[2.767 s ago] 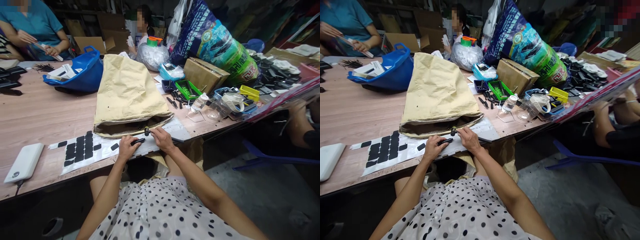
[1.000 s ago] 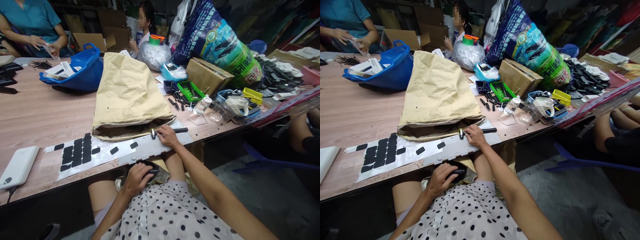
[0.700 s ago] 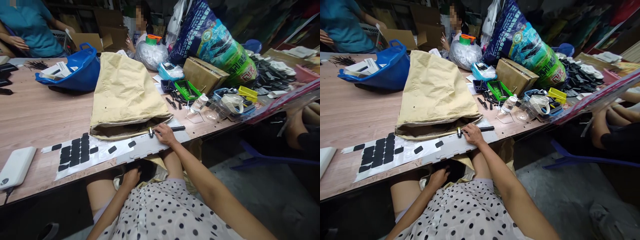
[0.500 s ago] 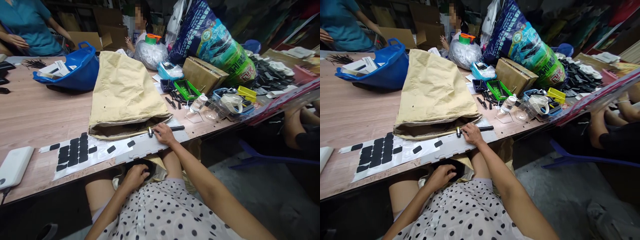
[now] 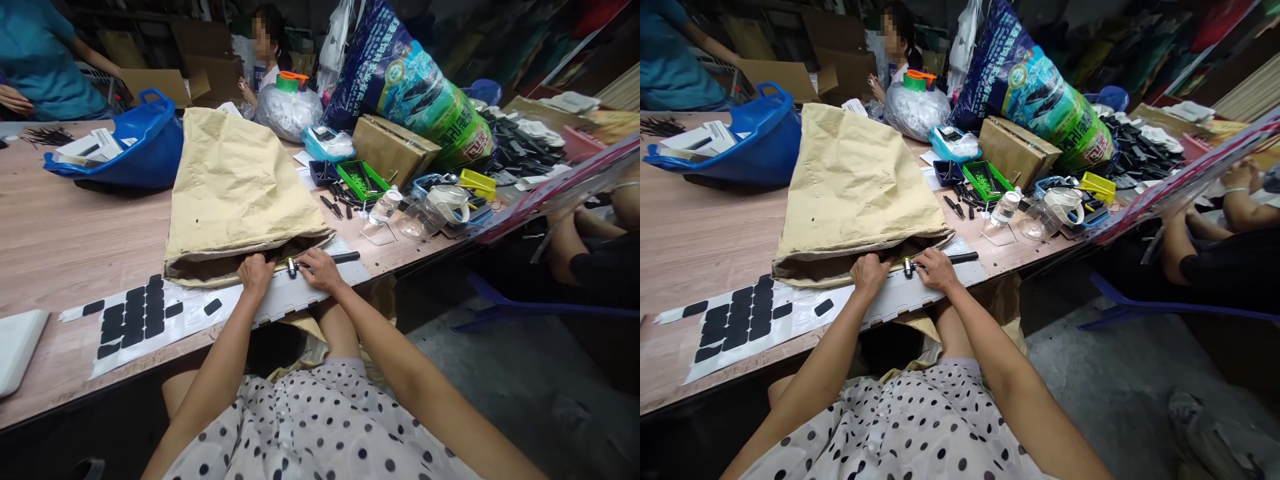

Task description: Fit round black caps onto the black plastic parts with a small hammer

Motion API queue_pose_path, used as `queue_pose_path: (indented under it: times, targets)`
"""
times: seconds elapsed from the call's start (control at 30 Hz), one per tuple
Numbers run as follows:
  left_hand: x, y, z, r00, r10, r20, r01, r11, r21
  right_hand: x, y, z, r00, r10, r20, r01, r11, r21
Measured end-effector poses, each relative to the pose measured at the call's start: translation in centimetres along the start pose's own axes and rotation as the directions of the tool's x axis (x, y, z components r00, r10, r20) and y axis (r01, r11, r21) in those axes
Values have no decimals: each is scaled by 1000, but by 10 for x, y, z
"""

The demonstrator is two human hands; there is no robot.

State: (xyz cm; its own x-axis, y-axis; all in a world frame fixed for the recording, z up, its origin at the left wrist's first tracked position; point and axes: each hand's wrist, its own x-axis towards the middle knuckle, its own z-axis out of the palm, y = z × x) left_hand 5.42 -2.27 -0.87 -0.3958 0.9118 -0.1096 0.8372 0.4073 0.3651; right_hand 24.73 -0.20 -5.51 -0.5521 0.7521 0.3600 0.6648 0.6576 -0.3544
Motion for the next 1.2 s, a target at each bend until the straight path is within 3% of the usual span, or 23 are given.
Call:
queue_pose_path:
  times: [0.1, 0.2, 0.27, 0.37, 0.5, 0.73, 0.9, 1.07, 1.2]
  targets:
    - [-7, -14, -1, 988, 116, -101, -120, 992, -33, 0, 0, 0, 1000, 1, -4, -1, 1000, -1]
    - [-20, -41, -3, 923, 315, -220, -335, 940, -60, 0, 0, 0, 1000, -3, -11, 3, 1000, -2]
    - [-30, -60, -1, 883, 401, -244, -430, 900, -75, 0, 1, 1, 1000, -7, -17, 7, 1000, -6]
    - [-39, -82, 7, 861, 456, -224, -486, 869, -99, -1, 1, 1, 1000, -16, -23, 15, 1000, -13]
    - [-39, -94, 19, 851, 483, -203, -515, 845, -147, -1, 5, 0, 999, -45, -18, 44, 999, -18]
    - [-36, -93, 24, 861, 477, -176, -506, 837, -210, -2, 6, -4, 992, -117, -48, 113, 992, -62]
    - [-37, -92, 23, 871, 464, -162, -491, 839, -235, -5, -26, -6, 980, -98, -174, 95, 995, -28]
    - [-35, -91, 24, 891, 430, -146, -454, 850, -269, -3, -62, -3, 993, -89, -77, 91, 996, 19]
    - [-35, -90, 23, 895, 425, -139, -447, 849, -282, -4, -77, 1, 997, -56, -51, 56, 998, -2]
